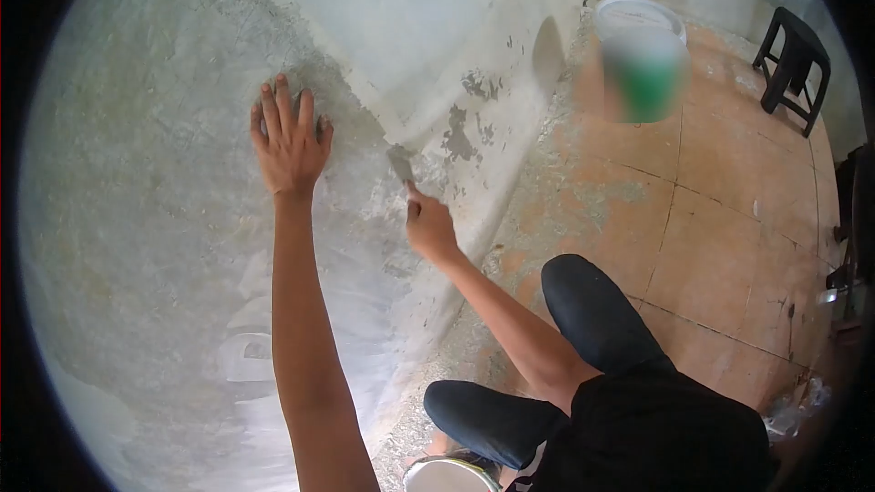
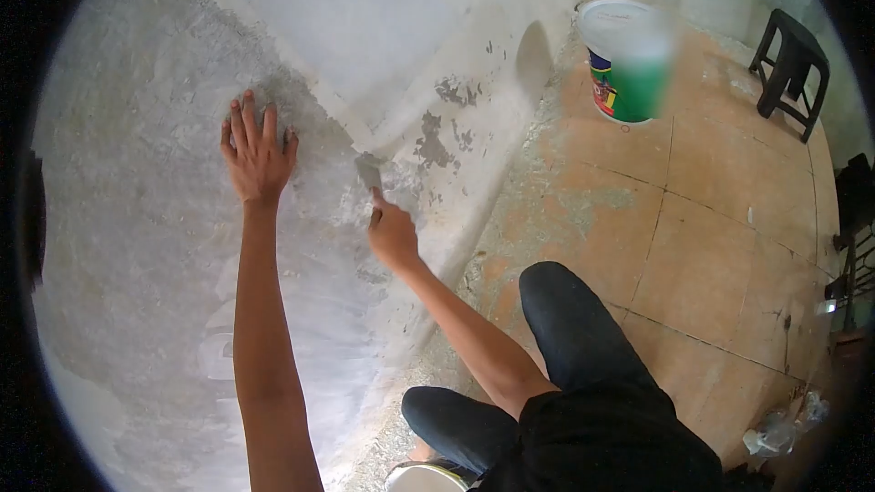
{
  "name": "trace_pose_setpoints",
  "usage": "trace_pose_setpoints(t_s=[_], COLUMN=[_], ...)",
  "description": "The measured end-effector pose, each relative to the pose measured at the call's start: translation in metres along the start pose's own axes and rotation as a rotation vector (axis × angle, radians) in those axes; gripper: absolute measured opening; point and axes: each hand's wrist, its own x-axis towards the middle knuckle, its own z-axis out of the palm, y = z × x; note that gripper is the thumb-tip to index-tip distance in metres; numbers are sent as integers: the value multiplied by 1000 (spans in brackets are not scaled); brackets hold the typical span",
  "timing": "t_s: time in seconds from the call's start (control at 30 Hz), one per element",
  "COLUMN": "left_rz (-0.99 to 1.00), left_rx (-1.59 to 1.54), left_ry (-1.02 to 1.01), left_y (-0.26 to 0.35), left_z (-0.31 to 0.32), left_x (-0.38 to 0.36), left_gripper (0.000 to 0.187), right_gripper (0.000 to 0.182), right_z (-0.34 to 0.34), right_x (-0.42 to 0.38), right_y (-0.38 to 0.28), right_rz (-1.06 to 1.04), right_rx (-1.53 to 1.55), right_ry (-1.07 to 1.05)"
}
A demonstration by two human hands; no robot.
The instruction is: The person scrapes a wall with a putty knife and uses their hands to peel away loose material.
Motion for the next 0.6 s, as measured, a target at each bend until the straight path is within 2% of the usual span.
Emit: trace_pose_setpoints(t_s=[0.07, 0.17, 0.27, 0.33, 0.4, 0.47, 0.5, 0.53, 0.6], left_rz=[1, 7, 11, 3, 8, 16, 14, 12, 13], left_rx=[-20, 18, -39, -21, -22, -30, -31, -38, -44], left_ry=[-7, -27, -30, -53, -51, -14, -17, -30, -37], left_y=[-2, -1, -4, -5, -1, -1, -1, -2, -4], left_z=[-1, -3, -3, -5, -5, -3, -4, -5, -6], left_x=[-4, -3, -5, -7, 0, -4, -5, -6, -8], left_gripper=[38, 41, 41, 41, 41, 40, 40, 40, 40], right_gripper=[40, 40, 40, 41, 41, 40, 40, 41, 42], right_z=[-16, 15, 11, 1, 6, 10, 7, -4, -10], right_x=[14, -6, -3, 19, 14, -3, 8, 18, 13], right_y=[-9, -7, -11, -13, -13, -8, -4, -6, -19], right_rz=[222, 171, 93, 245, 219, 80, 88, 172, 203], right_rx=[113, 113, 96, 204, 134, 71, 15, 142, 170], right_ry=[-110, -69, -48, -25, -19, -41, -50, -126, -93])
